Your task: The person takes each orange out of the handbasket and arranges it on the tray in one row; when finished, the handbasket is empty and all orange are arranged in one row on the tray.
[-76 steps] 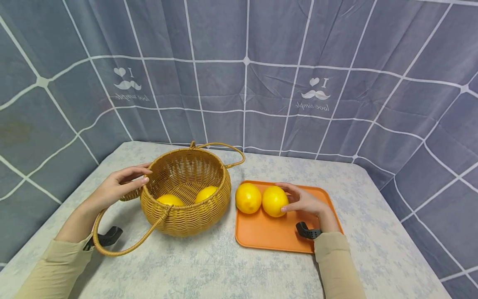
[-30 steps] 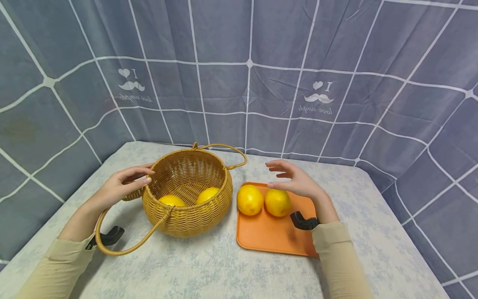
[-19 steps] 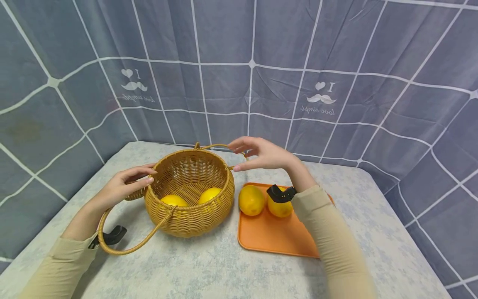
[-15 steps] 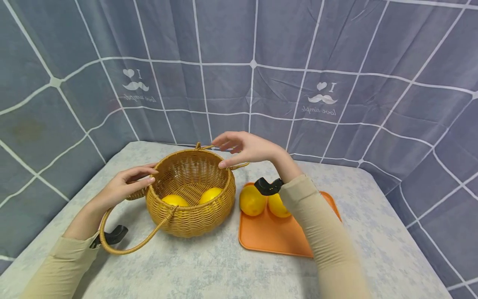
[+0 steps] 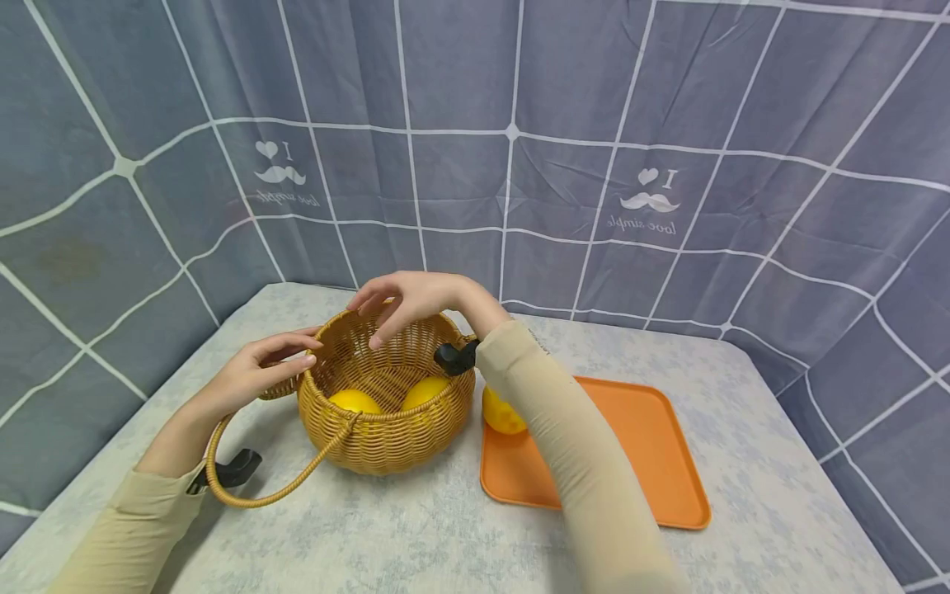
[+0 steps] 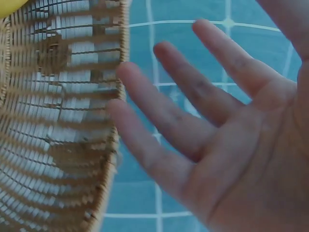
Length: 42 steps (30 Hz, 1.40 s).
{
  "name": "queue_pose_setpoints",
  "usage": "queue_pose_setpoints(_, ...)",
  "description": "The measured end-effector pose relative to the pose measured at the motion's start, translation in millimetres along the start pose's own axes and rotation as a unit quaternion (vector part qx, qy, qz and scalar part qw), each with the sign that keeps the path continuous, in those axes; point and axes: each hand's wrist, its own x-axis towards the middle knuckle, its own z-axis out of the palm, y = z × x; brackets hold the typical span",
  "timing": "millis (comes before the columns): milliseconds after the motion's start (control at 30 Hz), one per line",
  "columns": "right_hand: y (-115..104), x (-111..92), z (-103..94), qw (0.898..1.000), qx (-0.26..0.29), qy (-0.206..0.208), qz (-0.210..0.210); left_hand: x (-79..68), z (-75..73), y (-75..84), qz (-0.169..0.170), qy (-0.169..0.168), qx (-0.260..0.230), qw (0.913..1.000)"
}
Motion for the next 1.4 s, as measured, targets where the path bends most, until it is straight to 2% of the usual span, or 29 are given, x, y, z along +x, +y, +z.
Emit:
queue_pose_setpoints(200,16,20,4.4,0.993,0.017,-0.107,0.038,1.2,1.2,-1.3,0.000,-0.005,0.002,1.0000)
queue_pose_setpoints(367,30,30,9.8,0.987,0.049,-0.146,0.049,0.5,-0.4,-2.1,-0.001,-0.005,0.001,1.0000)
queue_pose_setpoints(600,39,40,15.1,0.981,0.048,-0.172,0.070,-0.8,-1.0,-1.0,0.004,-0.002,0.002,1.0000)
queue_pose_setpoints(733,46,44,17.9,0.975,0.044,-0.199,0.092,-1.2,-0.5,-1.6,0.003,-0.005,0.002,1.0000)
queue_pose_setpoints(967,54,45,18.5,0.968,0.024,-0.222,0.118,-0.7,-0.1,-1.9,0.009,-0.003,-0.002,1.0000)
queue_pose_setpoints(1233,57,46,19.3,0.962,0.002,-0.252,0.109,-1.5,-0.2,-1.3,0.003,-0.006,-0.004,1.0000)
queue_pose_setpoints(1400,58,46,21.2,0.966,0.013,-0.241,0.094,-1.0,-0.2,-0.5,-0.003,-0.006,-0.004,1.0000)
